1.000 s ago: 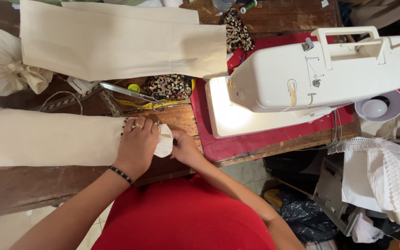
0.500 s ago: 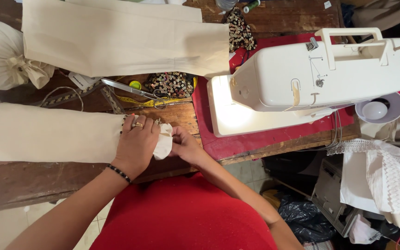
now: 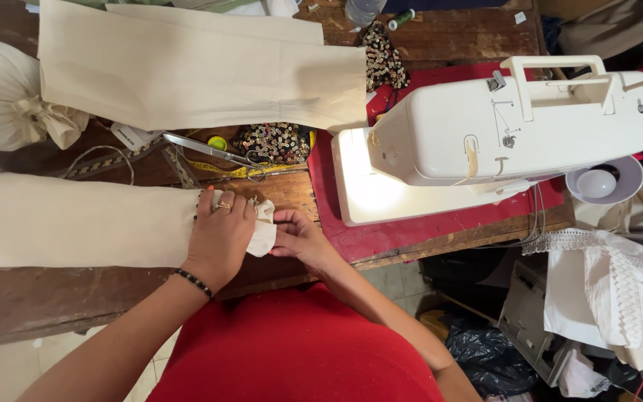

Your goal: The person is finishing bolster pillows by tying the ends with a cord and using scissors to cut the excess string.

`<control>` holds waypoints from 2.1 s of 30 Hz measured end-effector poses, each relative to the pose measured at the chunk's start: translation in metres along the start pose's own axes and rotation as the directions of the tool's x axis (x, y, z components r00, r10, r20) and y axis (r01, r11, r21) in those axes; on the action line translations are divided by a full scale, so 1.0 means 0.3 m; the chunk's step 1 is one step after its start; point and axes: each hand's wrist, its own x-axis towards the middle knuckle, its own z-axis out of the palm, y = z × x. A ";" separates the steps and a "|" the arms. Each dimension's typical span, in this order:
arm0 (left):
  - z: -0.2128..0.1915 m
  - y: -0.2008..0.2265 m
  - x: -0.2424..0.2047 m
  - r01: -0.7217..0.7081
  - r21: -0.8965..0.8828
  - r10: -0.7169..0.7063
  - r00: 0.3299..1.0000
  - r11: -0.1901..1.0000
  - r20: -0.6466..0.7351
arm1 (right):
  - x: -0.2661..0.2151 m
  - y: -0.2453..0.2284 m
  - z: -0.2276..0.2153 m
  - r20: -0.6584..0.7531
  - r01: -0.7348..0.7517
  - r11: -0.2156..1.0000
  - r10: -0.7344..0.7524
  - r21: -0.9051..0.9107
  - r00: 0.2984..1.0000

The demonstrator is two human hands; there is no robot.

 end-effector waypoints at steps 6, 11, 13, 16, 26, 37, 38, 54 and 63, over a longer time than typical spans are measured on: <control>0.004 0.000 -0.002 -0.002 0.034 0.004 0.998 0.999 -0.061 | 0.033 0.061 -0.018 0.020 0.001 0.996 0.001 -0.092 1.000; -0.003 0.003 0.001 0.017 0.035 -0.015 0.998 0.999 -0.053 | 0.005 0.056 0.012 0.061 -0.039 0.999 0.041 -0.030 0.997; 0.026 0.001 -0.003 0.011 0.043 -0.009 0.999 0.999 -0.048 | -0.010 0.028 0.028 0.069 -0.028 0.999 0.031 -0.046 0.997; 0.051 -0.004 -0.005 -0.001 0.053 0.002 1.000 0.999 -0.025 | 0.005 0.027 -0.005 0.086 0.011 0.994 -0.002 -0.110 0.996; 0.002 0.024 -0.019 0.012 -0.017 -0.014 0.997 1.000 -0.082 | -0.018 -0.021 -0.029 0.192 0.093 0.974 -0.053 -0.207 0.980; -0.125 0.111 -0.087 -0.002 -0.003 0.001 0.958 1.000 -0.287 | -0.026 -0.499 0.131 0.362 0.422 0.346 -0.225 -0.838 0.905; -0.139 0.115 -0.103 0.003 0.027 0.003 0.974 1.000 -0.225 | 0.017 -0.510 0.185 0.403 0.479 0.271 -0.291 -0.835 0.868; -0.188 0.048 -0.115 0.050 -0.172 -0.106 0.937 0.984 -0.333 | 0.442 -0.394 0.678 0.833 0.839 -0.127 0.114 -0.528 0.541; -0.272 0.011 -0.111 0.010 -0.068 -0.027 0.968 0.998 -0.248 | 0.083 -0.307 0.158 0.519 0.604 0.561 -0.326 -0.566 0.790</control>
